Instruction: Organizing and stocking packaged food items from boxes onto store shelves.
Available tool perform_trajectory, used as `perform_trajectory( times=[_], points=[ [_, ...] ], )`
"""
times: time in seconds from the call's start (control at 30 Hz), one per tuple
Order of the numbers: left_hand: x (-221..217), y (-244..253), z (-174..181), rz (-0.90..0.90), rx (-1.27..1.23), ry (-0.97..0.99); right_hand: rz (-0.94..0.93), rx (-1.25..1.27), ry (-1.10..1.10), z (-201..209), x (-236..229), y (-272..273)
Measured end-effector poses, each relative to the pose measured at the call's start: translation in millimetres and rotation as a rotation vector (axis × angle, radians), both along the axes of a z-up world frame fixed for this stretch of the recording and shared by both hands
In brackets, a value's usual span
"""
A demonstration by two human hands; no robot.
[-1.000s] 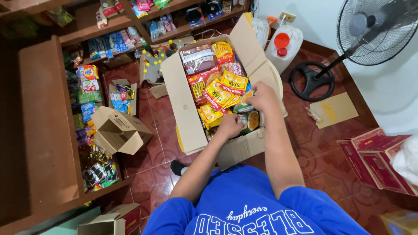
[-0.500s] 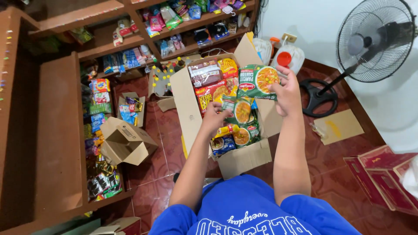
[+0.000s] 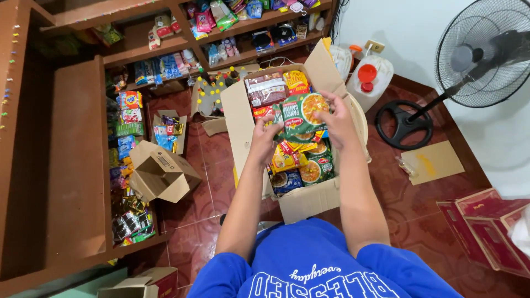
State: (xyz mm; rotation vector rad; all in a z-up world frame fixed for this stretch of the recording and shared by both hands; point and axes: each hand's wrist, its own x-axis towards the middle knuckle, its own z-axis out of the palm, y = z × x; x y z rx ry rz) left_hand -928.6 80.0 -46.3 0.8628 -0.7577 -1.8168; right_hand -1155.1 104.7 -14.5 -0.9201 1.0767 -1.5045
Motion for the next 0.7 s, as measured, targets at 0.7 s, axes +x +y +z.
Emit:
perform_trajectory(
  times=[0.7],
  points=[
    [-53,37,-6,0.045,-0.073,0.179,-0.258,0.074,-0.256,-31,36,-18]
  ],
)
